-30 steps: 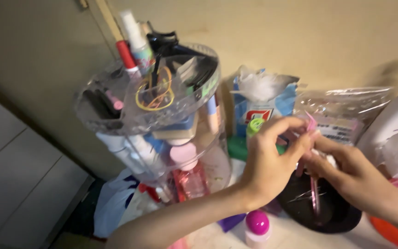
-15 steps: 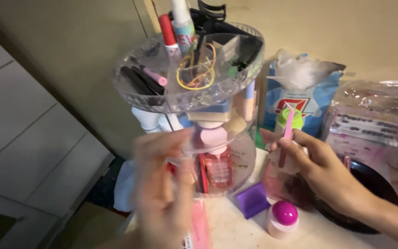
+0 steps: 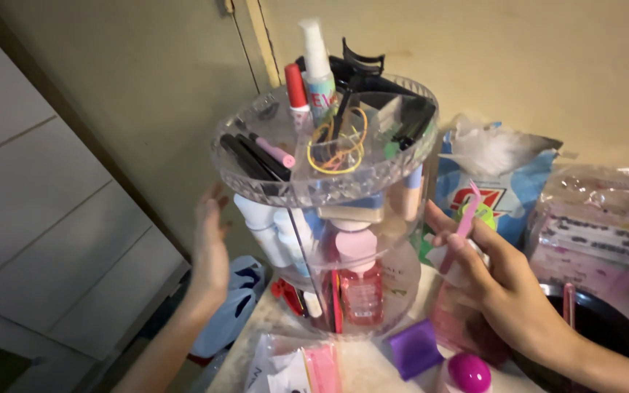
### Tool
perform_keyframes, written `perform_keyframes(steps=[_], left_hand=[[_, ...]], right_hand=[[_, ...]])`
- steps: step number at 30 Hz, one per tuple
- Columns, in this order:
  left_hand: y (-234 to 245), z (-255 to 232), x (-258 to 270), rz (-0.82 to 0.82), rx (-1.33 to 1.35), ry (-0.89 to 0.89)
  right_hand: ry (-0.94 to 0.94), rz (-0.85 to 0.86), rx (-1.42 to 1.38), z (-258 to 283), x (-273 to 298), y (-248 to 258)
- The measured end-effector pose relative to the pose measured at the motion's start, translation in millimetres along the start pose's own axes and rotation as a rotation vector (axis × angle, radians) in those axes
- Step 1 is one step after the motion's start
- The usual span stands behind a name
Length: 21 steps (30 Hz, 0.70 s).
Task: Cleaning and organizing makeup tools and accessories.
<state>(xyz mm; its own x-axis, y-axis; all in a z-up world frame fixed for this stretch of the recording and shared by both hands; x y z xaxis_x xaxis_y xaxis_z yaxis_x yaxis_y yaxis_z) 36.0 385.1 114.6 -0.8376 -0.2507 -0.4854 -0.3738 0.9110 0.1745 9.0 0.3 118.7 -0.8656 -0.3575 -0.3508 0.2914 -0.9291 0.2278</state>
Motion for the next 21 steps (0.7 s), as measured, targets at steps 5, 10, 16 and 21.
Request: perform_keyframes(steps=[5, 10, 16, 21], left_hand=[[-29, 44, -13, 0.093, 0.182, 0.006], [-41, 76, -12, 0.115, 0.310, 0.077], [-47, 87, -4, 0.120, 0.422, 0.185], [-41, 88, -1, 0.139, 0.435, 0.155]], right_hand=[[-0.007, 0.002, -0.040, -13, -3, -4], [-0.009, -0.031, -0.081, -34, -10, -4], [-0.059, -0.077, -0.087, -60, -19, -1], [-0.078, -0.154, -0.080, -82, -38, 11]])
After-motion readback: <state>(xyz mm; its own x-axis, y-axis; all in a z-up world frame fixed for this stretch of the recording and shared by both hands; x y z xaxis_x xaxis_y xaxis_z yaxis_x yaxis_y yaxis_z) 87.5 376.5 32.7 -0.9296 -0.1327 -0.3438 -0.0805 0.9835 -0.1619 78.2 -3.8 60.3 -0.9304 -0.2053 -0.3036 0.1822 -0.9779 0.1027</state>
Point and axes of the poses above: each hand's wrist, its own x-axis away from the middle knuckle, its own y-axis out of the back of the hand, z = x × y, the point moved 8 cm from there along -x, towards the middle knuckle, and after that the axes turned 6 degrees about z, right-handed, at the moved point
